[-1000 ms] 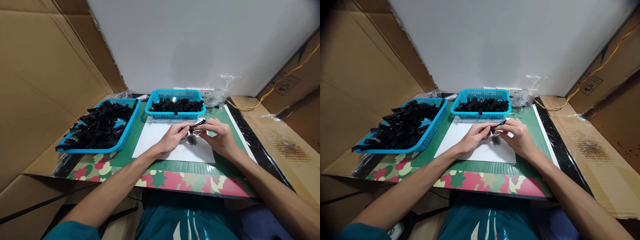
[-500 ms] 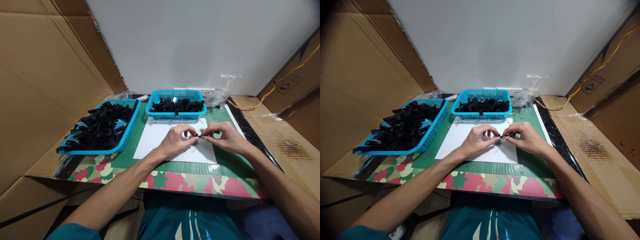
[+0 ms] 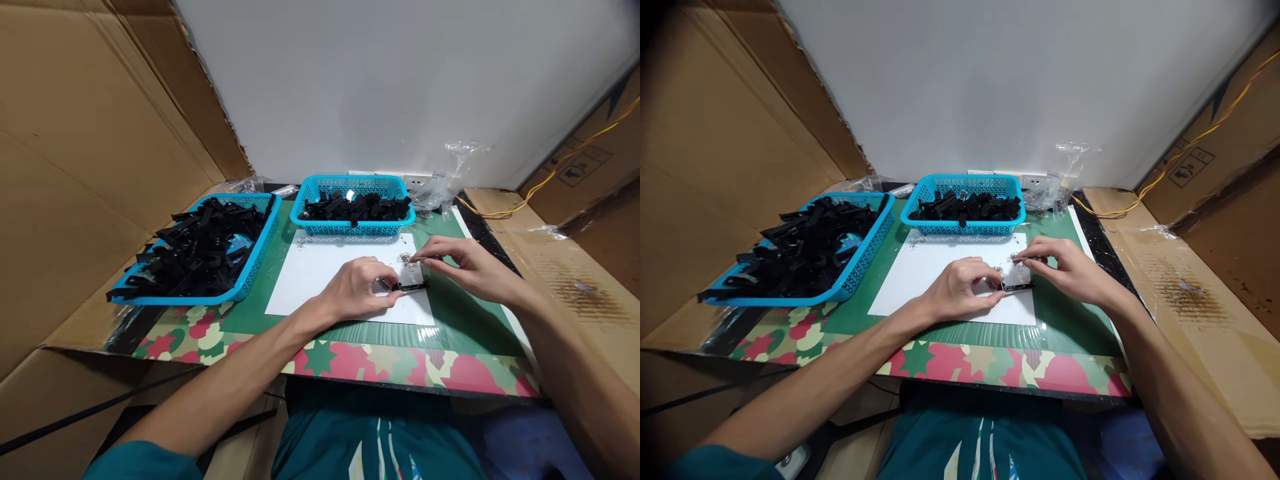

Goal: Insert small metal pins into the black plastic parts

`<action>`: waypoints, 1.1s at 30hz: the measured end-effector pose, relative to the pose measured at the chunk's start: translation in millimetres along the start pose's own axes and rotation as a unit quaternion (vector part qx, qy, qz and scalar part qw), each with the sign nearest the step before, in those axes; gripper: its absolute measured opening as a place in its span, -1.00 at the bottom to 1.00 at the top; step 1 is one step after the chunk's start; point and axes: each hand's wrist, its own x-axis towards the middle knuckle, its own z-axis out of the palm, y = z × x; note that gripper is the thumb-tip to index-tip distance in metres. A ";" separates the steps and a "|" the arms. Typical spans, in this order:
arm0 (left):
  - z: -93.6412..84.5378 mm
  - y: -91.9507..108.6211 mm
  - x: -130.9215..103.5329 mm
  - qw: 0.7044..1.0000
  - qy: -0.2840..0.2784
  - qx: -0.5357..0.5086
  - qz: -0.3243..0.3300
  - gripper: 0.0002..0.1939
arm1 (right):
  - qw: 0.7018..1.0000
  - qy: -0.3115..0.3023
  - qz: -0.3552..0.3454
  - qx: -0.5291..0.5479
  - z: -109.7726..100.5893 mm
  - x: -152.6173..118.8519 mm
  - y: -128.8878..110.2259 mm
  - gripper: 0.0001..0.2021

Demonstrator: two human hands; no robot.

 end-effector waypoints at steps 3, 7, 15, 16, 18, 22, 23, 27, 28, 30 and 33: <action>1.1 -0.9 0.3 1.000 -0.007 0.010 0.012 -0.90 | 0.999 0.050 -0.009 0.010 4.7 0.9 -2.8 -0.81; 2.0 -1.9 0.5 0.999 -0.014 0.030 0.030 -0.91 | 0.986 0.117 0.065 0.103 22.4 2.8 -11.0 -0.78; 3.1 -3.3 -1.8 0.997 -0.011 0.056 0.048 -0.89 | 0.957 0.144 0.127 0.217 53.0 7.0 -11.1 -0.66; 3.2 -3.3 -2.0 0.997 -0.011 0.059 0.050 -0.89 | 0.959 0.143 0.126 0.208 53.7 7.0 -10.8 -0.66; 3.5 -2.7 -2.0 0.996 -0.010 0.064 0.054 -0.88 | 0.965 0.135 0.121 0.190 53.5 6.5 -11.2 -0.67; 3.7 -0.5 -1.5 0.996 -0.009 0.067 0.057 -0.87 | 0.977 0.113 0.111 0.146 49.9 5.1 -15.2 -0.66; 3.7 -0.1 -1.4 0.996 -0.009 0.069 0.056 -0.86 | 0.979 0.111 0.108 0.133 49.2 4.9 -16.4 -0.65; 3.3 -1.9 -1.4 0.997 -0.010 0.067 0.048 -0.85 | 0.986 0.106 0.102 0.079 48.8 4.2 -19.7 -0.67; 3.1 -2.9 -1.4 0.997 -0.010 0.063 0.048 -0.85 | 0.987 0.104 0.102 0.070 49.3 4.3 -20.1 -0.68; 2.6 -4.5 -1.7 0.997 -0.010 0.052 0.048 -0.86 | 0.988 0.097 0.102 0.070 50.9 4.8 -20.4 -0.69; 1.2 -3.4 -2.7 0.998 0.007 0.031 0.047 -0.91 | 0.981 0.101 0.101 0.129 51.6 7.1 -19.4 -0.69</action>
